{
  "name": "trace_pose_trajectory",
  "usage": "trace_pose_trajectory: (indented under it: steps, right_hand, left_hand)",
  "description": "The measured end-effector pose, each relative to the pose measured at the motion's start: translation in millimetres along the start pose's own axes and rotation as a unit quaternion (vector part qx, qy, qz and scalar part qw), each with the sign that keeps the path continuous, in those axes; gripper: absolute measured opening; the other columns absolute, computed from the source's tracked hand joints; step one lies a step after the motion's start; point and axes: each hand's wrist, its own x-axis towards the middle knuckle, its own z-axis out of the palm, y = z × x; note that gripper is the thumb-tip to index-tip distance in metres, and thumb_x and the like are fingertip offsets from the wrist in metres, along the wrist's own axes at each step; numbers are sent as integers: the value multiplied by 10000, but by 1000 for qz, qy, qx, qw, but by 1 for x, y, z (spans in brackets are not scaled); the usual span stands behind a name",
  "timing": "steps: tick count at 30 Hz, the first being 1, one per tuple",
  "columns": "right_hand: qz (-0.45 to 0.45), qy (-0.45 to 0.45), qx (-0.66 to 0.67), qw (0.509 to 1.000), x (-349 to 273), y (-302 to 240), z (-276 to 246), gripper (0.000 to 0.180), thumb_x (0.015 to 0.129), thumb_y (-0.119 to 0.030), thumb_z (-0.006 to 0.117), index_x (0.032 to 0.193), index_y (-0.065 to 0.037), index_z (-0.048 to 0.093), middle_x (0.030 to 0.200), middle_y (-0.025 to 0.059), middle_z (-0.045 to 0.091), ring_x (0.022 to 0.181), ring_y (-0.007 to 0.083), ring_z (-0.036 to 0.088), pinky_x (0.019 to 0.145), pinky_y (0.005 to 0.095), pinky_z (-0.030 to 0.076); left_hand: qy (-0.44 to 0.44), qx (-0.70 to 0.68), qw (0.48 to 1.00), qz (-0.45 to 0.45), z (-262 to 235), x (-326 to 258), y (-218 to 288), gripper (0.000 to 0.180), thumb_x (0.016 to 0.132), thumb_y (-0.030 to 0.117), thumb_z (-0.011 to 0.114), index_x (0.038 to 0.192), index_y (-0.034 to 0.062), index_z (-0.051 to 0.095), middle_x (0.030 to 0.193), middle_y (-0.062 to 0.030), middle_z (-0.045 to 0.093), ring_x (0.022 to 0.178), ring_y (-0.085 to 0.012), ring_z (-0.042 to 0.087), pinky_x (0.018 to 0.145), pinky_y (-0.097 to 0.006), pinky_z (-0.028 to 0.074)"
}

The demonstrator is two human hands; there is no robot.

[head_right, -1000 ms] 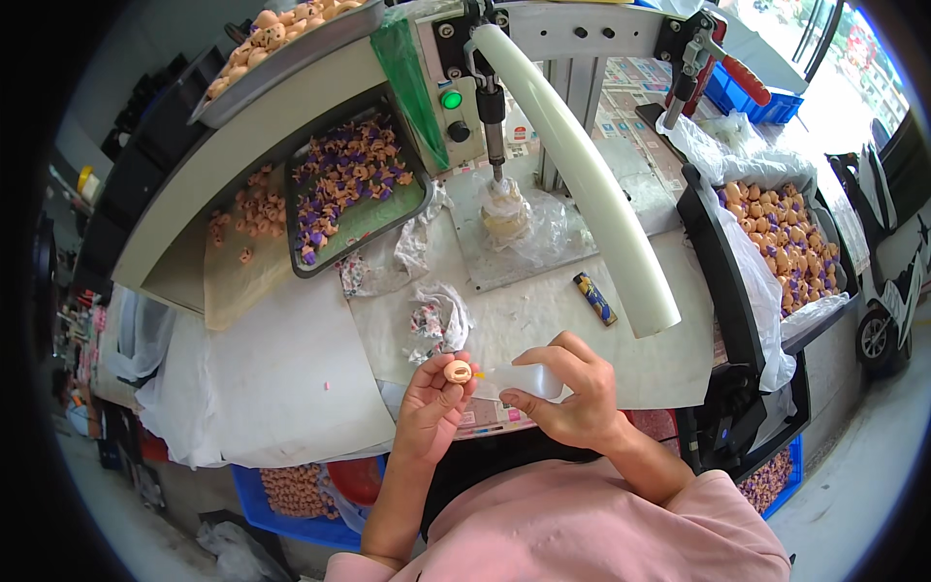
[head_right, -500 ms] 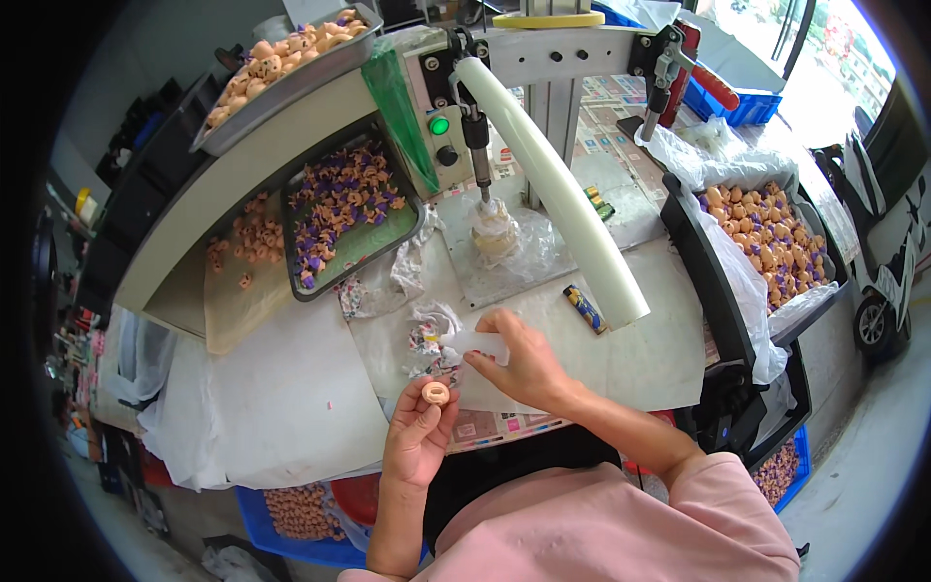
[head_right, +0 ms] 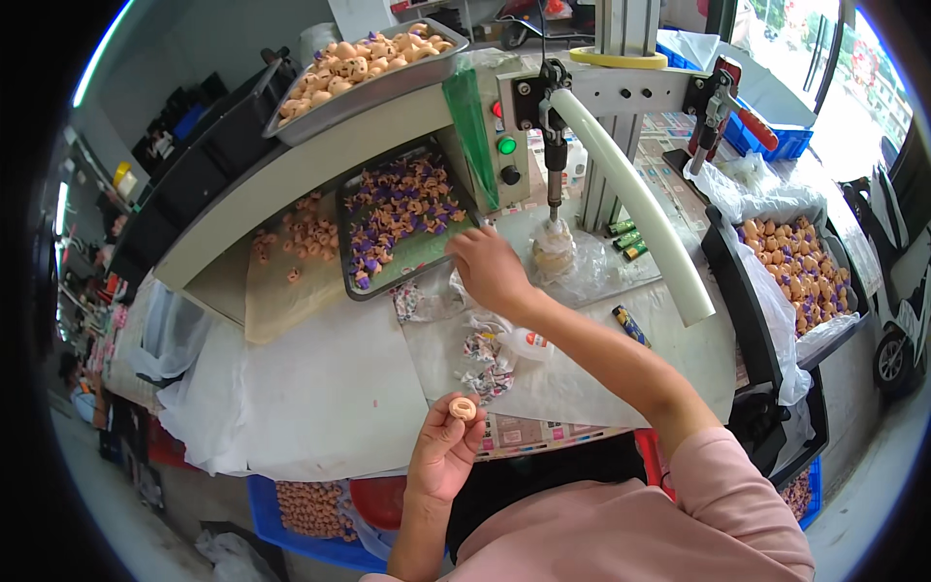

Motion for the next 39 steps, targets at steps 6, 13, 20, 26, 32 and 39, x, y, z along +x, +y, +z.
trace_pose_trajectory:
  steps: [6,13,20,26,32,39]
  right_hand:
    - [74,-27,-95,992,73,28,67,167,766,-151,661,925,-99,659,910,134,642,872,349,595,753,432,492]
    - [78,-104,-130,983,85,32,87,171,735,-205,671,871,-101,656,827,153,640,816,343,626,702,446,509]
    - [-6,-13,116,993,64,9,49,128,788,-108,669,882,-43,611,883,116,626,786,284,640,695,393,514]
    - [39,-205,373,904,-17,-63,-27,139,805,-43,702,936,-32,653,966,68,618,870,158,617,754,272,515]
    - [52,-266,388,881,-74,-75,-65,225,774,6,721,988,-28,659,1059,88,632,960,204,626,833,322,535]
    - [-12,-249,332,910,-88,-61,-86,250,737,11,740,972,-48,677,990,93,669,925,237,647,801,330,532]
  left_hand:
    - [6,-17,1000,22,3,-21,9,357,903,-1,564,1252,60,513,1270,-134,553,1104,-232,597,944,-315,516]
    - [23,-30,999,25,-8,-25,22,341,915,-10,540,1250,43,506,1257,-141,557,1107,-233,595,949,-317,514]
    - [7,-22,999,26,-4,-11,26,350,909,37,573,1253,54,515,1250,-129,569,1067,-217,612,912,-309,529]
    - [18,-30,999,40,-19,3,36,376,912,52,576,1279,32,493,1238,-130,574,1036,-199,622,903,-300,532]
    - [-8,-22,1000,13,-12,16,20,414,916,69,584,1308,9,466,1202,-115,581,1039,-182,614,920,-294,522]
    - [-24,46,999,2,-3,22,1,417,871,85,654,1255,-8,521,1129,-113,614,993,-184,627,896,-293,529]
